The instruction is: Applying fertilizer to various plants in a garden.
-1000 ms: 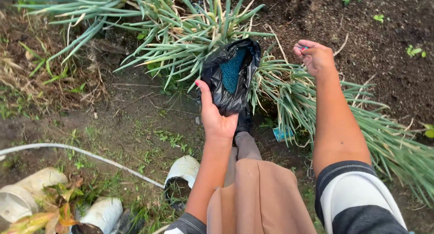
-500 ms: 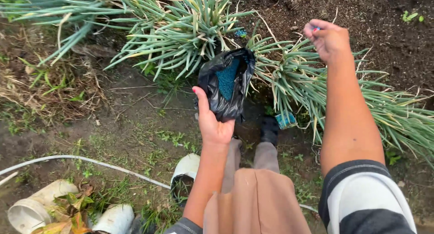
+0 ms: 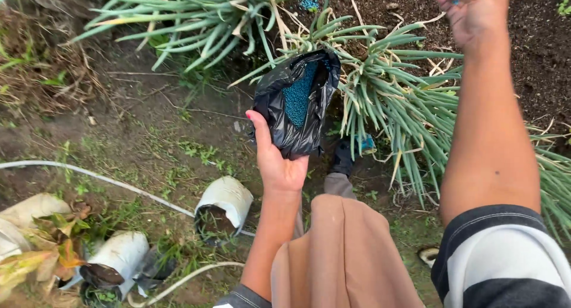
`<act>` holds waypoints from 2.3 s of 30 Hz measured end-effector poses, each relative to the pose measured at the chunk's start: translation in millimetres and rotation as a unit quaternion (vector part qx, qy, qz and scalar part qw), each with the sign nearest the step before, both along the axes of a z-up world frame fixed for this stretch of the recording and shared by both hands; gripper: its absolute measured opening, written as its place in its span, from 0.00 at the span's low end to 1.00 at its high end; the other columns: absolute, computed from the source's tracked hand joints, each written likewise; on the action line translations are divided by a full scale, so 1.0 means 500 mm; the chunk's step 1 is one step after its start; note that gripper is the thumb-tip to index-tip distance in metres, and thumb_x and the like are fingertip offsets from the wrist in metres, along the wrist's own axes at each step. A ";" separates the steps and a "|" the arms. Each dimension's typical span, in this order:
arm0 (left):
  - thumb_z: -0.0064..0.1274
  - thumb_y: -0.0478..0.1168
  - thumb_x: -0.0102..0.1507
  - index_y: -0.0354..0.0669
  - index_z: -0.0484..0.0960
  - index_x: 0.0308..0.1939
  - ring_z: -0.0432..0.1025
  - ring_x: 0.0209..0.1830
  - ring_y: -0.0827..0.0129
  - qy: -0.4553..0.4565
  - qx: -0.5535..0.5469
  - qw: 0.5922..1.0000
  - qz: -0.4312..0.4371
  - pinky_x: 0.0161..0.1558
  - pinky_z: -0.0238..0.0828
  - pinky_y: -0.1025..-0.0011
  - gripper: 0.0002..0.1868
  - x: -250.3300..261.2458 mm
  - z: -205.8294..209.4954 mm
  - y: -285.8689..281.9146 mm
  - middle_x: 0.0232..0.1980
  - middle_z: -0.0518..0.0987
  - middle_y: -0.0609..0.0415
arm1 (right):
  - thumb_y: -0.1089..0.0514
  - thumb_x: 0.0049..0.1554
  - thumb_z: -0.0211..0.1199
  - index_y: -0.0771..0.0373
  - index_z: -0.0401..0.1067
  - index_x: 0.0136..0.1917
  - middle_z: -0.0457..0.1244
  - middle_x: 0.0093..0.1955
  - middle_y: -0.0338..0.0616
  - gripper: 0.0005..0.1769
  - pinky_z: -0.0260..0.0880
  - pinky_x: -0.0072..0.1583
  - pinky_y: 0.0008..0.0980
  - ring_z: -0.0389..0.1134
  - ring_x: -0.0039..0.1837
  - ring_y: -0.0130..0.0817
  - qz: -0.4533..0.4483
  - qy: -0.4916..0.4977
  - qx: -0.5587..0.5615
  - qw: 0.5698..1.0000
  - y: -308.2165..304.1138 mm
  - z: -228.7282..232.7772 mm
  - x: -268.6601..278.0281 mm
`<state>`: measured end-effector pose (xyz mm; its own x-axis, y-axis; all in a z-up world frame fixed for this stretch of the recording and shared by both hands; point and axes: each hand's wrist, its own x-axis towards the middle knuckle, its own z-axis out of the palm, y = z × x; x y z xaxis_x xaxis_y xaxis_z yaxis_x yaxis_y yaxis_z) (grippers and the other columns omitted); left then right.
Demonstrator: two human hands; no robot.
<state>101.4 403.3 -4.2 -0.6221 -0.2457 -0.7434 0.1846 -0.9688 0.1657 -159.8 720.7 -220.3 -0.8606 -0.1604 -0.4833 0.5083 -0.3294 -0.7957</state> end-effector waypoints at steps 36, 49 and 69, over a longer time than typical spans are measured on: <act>0.49 0.60 0.72 0.42 0.76 0.66 0.74 0.61 0.60 0.042 0.007 0.998 -0.049 0.66 0.71 0.56 0.29 -0.141 0.026 0.266 0.64 0.78 0.52 | 0.69 0.50 0.63 0.67 0.81 0.50 0.71 0.47 0.55 0.14 0.74 0.53 0.41 0.74 0.48 0.48 0.529 0.390 0.243 0.713 -0.176 0.533 0.061; 0.46 0.59 0.75 0.41 0.75 0.68 0.72 0.65 0.59 0.103 0.012 0.993 -0.053 0.70 0.67 0.54 0.28 -0.196 -0.014 0.305 0.67 0.77 0.52 | 0.67 0.45 0.68 0.66 0.79 0.43 0.69 0.42 0.59 0.10 0.74 0.50 0.47 0.71 0.46 0.56 0.519 0.441 0.409 0.607 -0.118 0.399 0.063; 0.49 0.57 0.73 0.41 0.76 0.65 0.76 0.58 0.59 0.051 -0.010 0.997 -0.065 0.64 0.74 0.53 0.27 -0.169 -0.034 0.343 0.63 0.79 0.51 | 0.68 0.70 0.57 0.76 0.76 0.60 0.71 0.55 0.57 0.09 0.77 0.62 0.33 0.73 0.55 0.42 0.078 -0.082 -0.106 0.988 0.323 0.153 0.041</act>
<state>16.7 574.6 -21.4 -0.7211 -0.1717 -0.6712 0.0738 -0.9823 0.1720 -139.6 882.0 -144.0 -0.7302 -0.3970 -0.5560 0.6825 -0.3874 -0.6197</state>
